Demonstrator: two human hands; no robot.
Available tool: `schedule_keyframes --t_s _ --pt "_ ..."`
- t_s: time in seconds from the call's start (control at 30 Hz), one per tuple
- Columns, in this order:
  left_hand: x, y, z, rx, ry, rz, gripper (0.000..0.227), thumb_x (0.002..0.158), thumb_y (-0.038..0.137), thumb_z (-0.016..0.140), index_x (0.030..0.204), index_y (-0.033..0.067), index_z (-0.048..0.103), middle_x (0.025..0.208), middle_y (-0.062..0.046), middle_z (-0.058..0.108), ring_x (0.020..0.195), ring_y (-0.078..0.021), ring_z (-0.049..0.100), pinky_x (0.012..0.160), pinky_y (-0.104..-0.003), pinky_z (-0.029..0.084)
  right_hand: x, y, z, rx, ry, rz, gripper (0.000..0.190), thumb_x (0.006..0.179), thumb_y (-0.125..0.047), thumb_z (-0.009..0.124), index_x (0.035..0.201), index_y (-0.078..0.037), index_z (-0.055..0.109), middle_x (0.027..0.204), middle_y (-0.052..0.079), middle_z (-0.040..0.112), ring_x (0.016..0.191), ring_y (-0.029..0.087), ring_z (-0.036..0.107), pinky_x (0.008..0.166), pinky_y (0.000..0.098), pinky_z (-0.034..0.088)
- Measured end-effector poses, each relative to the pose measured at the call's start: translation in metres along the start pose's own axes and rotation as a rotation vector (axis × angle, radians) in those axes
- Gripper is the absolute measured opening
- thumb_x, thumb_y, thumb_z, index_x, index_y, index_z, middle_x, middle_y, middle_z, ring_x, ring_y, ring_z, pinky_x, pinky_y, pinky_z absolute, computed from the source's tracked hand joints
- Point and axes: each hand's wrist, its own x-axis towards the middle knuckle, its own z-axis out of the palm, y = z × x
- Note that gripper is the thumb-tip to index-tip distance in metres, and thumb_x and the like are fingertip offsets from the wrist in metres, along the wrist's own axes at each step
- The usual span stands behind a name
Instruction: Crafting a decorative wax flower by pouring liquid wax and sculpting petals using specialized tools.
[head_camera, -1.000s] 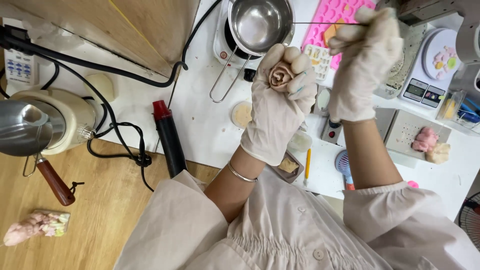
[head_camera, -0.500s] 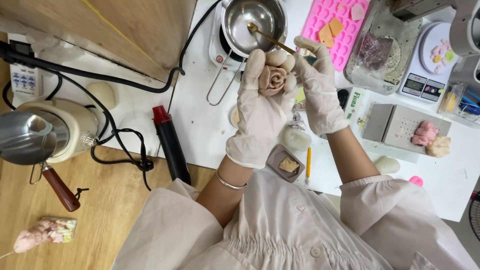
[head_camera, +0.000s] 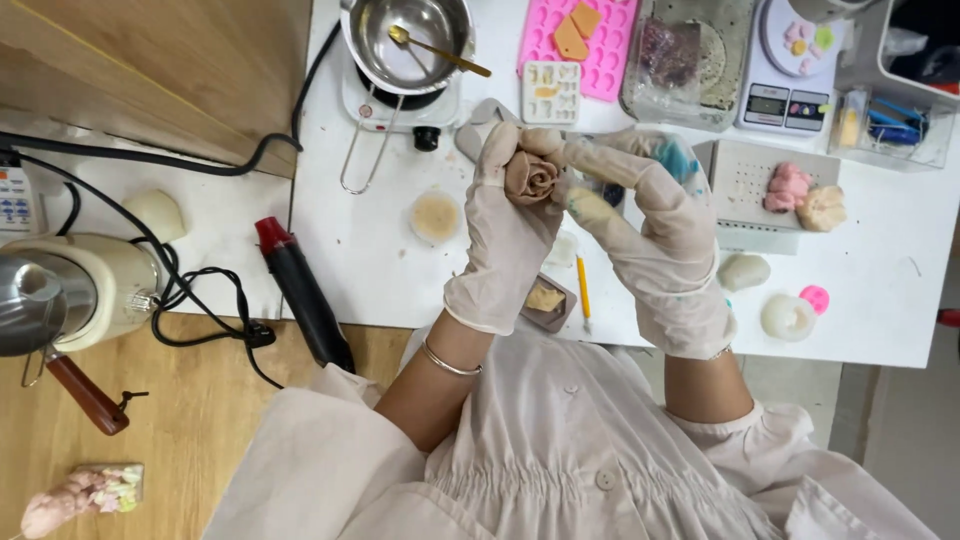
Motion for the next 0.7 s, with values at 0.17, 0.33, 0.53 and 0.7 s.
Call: schedule_keyframes --t_s 0.17,0.33,0.53,0.7 --pt "-0.013 -0.026 0.002 -0.071 -0.204 -0.072 0.024 0.109 0.031 0.062 0.102 0.0083 0.064 0.093 -0.001 0.065 0.077 -0.0136 0.060 0.068 -0.027 0.050 -0.018 0.001 -0.027 0.291 0.067 0.133 0.061 0.091 -0.012 0.082 0.146 -0.010 0.057 0.140 0.007 0.065 0.129 0.018 0.061 0.114 0.0300 0.047" --pt "-0.017 -0.063 0.000 0.063 -0.129 -0.186 0.029 0.107 0.037 0.059 0.101 0.0096 0.066 0.087 -0.004 0.065 0.071 -0.0152 0.061 0.062 -0.026 0.051 -0.028 0.012 -0.042 -0.234 0.070 -0.315 0.079 0.080 -0.022 0.093 0.142 -0.008 0.045 0.139 0.011 0.060 0.140 0.027 0.049 0.115 0.0422 0.046" --pt "-0.035 -0.122 0.021 0.224 -0.169 -0.062 0.023 0.103 0.034 0.059 0.110 0.0119 0.063 0.101 -0.002 0.063 0.089 -0.0131 0.062 0.077 -0.028 0.053 -0.070 0.028 -0.069 -0.317 0.195 -0.191 0.066 0.085 -0.015 0.095 0.141 -0.009 0.060 0.142 0.014 0.062 0.139 0.028 0.054 0.119 0.0409 0.047" --pt "-0.031 -0.155 0.030 0.060 -0.106 -0.103 0.034 0.109 0.040 0.054 0.107 0.0076 0.063 0.097 -0.004 0.065 0.086 -0.0151 0.063 0.076 -0.029 0.054 -0.089 0.022 -0.097 -0.183 0.301 -0.089 0.047 0.089 -0.005 0.088 0.132 -0.006 0.068 0.138 0.016 0.063 0.130 0.024 0.059 0.111 0.0335 0.051"
